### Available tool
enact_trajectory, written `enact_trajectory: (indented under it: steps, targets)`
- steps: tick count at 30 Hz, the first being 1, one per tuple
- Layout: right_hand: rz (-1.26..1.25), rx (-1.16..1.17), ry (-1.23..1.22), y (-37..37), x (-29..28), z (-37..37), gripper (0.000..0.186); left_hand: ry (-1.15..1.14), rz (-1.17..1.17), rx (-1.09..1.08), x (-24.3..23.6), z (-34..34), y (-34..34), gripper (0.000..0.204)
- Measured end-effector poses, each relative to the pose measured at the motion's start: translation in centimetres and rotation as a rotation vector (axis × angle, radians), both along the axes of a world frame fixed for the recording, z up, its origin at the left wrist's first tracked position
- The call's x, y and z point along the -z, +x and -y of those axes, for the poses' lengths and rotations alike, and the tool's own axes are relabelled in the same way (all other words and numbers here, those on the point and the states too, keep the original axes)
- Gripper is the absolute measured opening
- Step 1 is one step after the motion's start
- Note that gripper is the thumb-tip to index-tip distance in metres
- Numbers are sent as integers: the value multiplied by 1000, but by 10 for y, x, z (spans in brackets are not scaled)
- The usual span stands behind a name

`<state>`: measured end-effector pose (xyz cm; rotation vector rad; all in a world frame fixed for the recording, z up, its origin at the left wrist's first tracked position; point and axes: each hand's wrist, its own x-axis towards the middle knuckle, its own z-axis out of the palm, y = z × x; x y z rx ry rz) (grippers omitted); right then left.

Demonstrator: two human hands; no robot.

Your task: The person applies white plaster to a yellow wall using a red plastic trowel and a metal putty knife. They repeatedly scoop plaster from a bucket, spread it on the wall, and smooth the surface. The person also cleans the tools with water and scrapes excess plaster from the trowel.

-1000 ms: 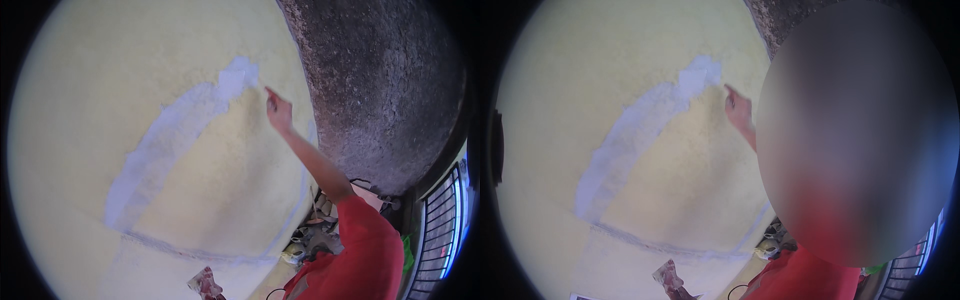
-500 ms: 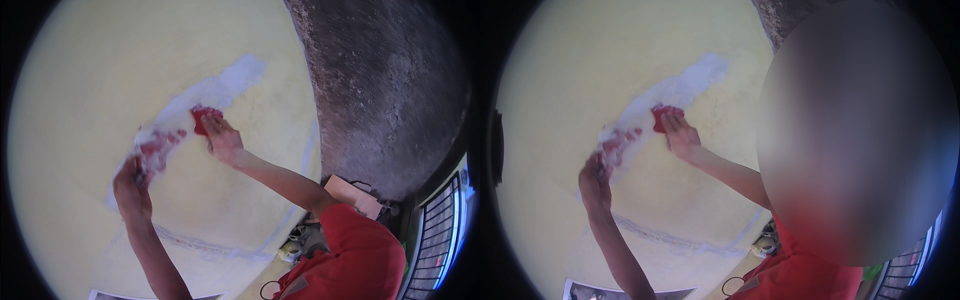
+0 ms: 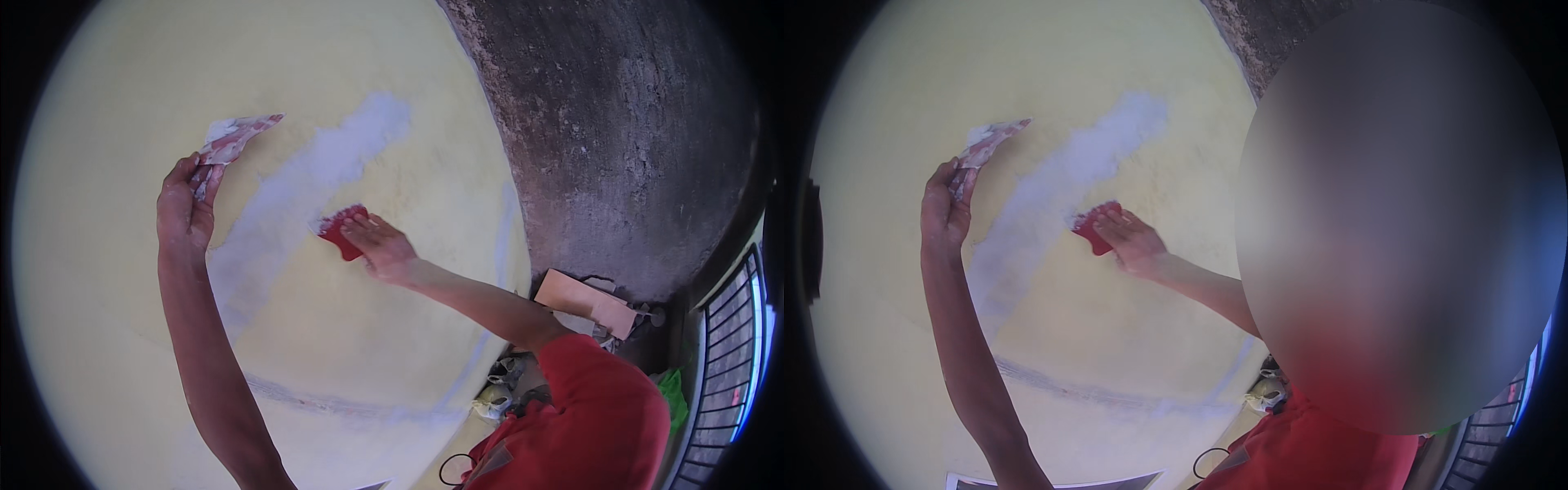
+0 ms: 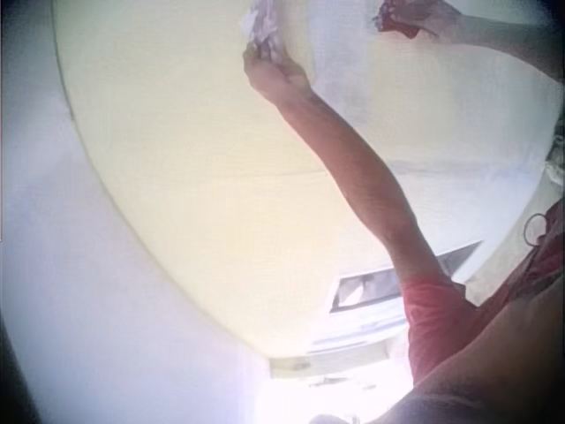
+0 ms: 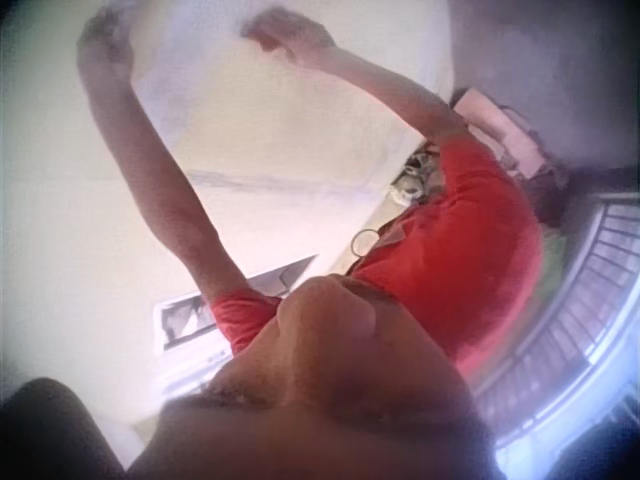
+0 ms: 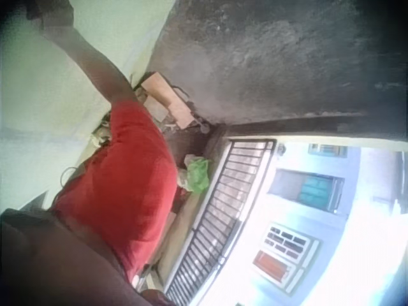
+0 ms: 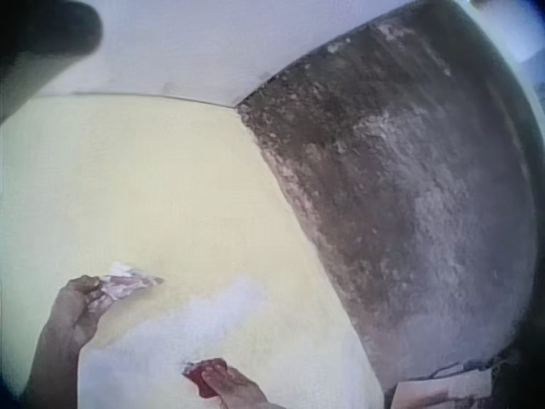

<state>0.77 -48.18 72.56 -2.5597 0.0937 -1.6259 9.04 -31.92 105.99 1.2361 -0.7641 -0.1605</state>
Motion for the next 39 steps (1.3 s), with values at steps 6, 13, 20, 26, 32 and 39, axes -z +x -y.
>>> enact_trajectory:
  steps: [6, 13, 20, 26, 32, 39]
  targets:
    - [388, 399, 771, -15, -88, 186, 42, 57, 61, -13, -15, 12, -6, 17]
    - [494, 157, 519, 43, -115, 88, 53, 77, 85, -60, -24, 0, -8, 17]
    - [265, -64, 85, 58, -66, -111, 71, 67, 47, -9, -23, -13, 11, 21]
    - [33, -434, 613, -47, -78, -46, 62, 134, -13, 26, -1, -53, -18, 17]
    - [627, -38, 657, -20, -75, 195, 48, 214, -91, -62, 20, -86, -28, 17]
    - [419, 80, 352, 10, -68, 298, 63, 298, 118, -34, -11, -18, -17, 19]
